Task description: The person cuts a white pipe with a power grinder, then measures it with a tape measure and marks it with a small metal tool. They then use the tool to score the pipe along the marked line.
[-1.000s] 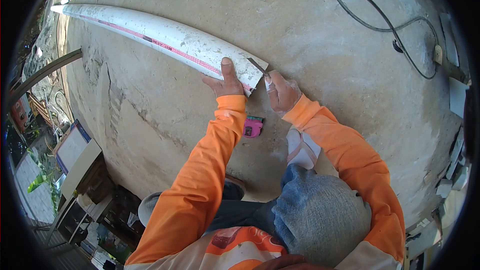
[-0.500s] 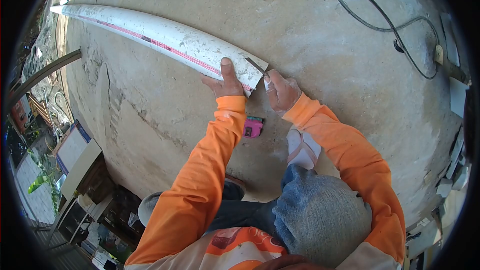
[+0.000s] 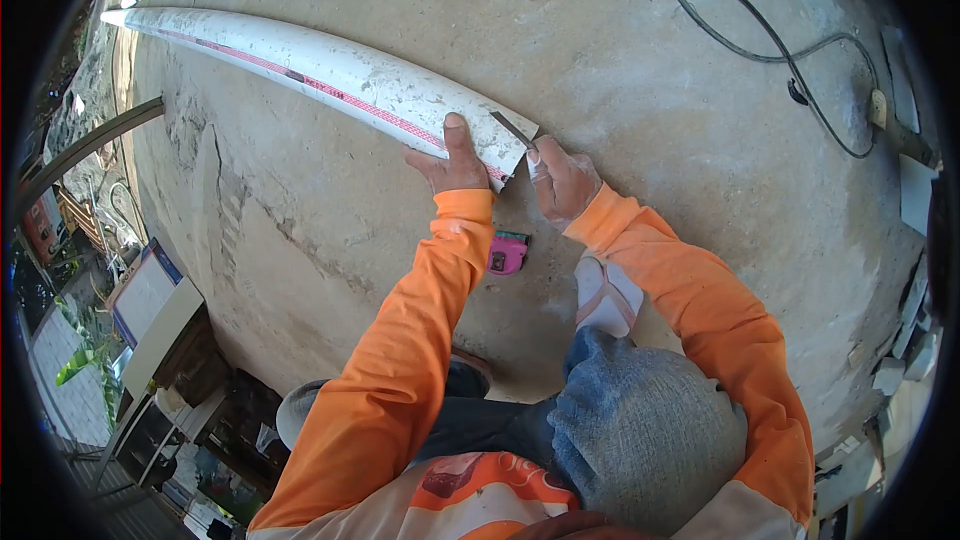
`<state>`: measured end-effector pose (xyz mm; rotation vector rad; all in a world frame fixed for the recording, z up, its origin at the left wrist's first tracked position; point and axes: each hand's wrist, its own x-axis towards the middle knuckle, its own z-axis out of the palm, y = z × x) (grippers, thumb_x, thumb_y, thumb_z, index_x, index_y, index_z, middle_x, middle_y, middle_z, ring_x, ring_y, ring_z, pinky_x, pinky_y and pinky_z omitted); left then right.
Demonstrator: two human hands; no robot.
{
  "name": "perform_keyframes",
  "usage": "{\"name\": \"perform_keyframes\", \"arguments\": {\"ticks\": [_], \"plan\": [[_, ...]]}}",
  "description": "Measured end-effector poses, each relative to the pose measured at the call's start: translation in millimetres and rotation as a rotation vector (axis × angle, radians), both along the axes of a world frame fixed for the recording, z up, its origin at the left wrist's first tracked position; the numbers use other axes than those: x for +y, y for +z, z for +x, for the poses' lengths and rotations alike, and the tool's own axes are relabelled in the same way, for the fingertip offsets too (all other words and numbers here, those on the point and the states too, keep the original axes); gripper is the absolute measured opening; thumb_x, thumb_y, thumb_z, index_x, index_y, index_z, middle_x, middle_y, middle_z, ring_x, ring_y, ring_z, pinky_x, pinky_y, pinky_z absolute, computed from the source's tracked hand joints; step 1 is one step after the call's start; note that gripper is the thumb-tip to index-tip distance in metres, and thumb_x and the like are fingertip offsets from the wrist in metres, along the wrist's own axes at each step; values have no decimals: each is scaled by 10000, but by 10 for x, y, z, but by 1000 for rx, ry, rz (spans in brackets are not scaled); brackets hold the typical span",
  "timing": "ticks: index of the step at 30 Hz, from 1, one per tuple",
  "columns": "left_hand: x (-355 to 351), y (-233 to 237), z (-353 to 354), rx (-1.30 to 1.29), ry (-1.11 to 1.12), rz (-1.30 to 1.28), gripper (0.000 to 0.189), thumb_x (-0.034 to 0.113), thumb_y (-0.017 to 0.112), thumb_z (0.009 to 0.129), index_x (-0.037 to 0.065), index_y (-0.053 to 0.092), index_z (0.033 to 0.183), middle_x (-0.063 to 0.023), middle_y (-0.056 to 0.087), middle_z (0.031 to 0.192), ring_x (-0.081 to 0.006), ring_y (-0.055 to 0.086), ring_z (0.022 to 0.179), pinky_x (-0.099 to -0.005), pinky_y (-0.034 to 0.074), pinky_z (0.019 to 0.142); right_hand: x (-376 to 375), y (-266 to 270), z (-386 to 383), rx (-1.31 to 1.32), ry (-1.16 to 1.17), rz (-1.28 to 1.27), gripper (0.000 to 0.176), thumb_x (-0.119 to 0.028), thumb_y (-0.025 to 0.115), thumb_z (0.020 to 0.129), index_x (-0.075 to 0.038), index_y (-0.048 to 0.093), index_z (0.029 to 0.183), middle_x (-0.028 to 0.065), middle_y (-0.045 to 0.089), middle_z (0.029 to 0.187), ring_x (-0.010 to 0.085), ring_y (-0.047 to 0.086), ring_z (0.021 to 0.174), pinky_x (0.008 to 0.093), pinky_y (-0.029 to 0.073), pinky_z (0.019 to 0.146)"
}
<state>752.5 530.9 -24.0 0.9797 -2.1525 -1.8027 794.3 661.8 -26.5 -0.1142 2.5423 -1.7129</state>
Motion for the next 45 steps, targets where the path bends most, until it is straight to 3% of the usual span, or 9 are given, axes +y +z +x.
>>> {"name": "perform_keyframes", "arguments": {"ticks": [10, 12, 15, 27, 40, 45], "plan": [[-8, 16, -5, 4, -1, -23, 853, 487, 673, 741, -116, 272, 1191, -234, 474, 1089, -251, 510, 954, -348, 431, 831, 11, -64, 13, -19, 16, -32, 140, -158, 449, 873, -40, 435, 948, 239, 541, 630, 434, 556, 600, 494, 425, 518], [-11, 25, -4, 25, -57, 9, 837, 421, 646, 784, -80, 180, 1265, -216, 434, 1129, -247, 464, 1017, -366, 391, 902, 28, -59, 15, -15, 8, -54, 139, -157, 446, 872, -44, 432, 952, 240, 538, 628, 438, 554, 603, 499, 422, 519], [6, -5, -10, 47, -7, -10, 845, 481, 671, 745, -111, 273, 1196, -224, 475, 1094, -246, 505, 962, -350, 426, 835, 57, -27, -1, -106, 71, -72, 141, -153, 443, 868, -48, 424, 959, 244, 539, 645, 447, 551, 613, 506, 420, 525], [-14, -49, -5, 52, -6, 6, 818, 470, 663, 756, -98, 268, 1194, -225, 481, 1081, -240, 520, 932, -352, 441, 813, 24, -30, 6, -33, 51, -71, 132, -164, 426, 890, -48, 417, 953, 241, 540, 686, 445, 551, 631, 495, 426, 534], [13, -42, 12, 48, 28, 56, 855, 440, 670, 758, -102, 227, 1249, -228, 454, 1132, -249, 497, 988, -352, 421, 857, 224, -224, 332, -103, 86, 26, 134, -177, 465, 884, -55, 415, 905, 224, 525, 627, 436, 535, 581, 489, 407, 496], [-20, -78, 23, 40, 10, -42, 861, 469, 662, 755, -96, 244, 1252, -221, 456, 1135, -251, 492, 992, -355, 406, 871, 240, -239, 374, -66, 73, 25, 137, -180, 476, 881, -55, 425, 909, 217, 515, 588, 439, 531, 562, 494, 405, 486]]}}
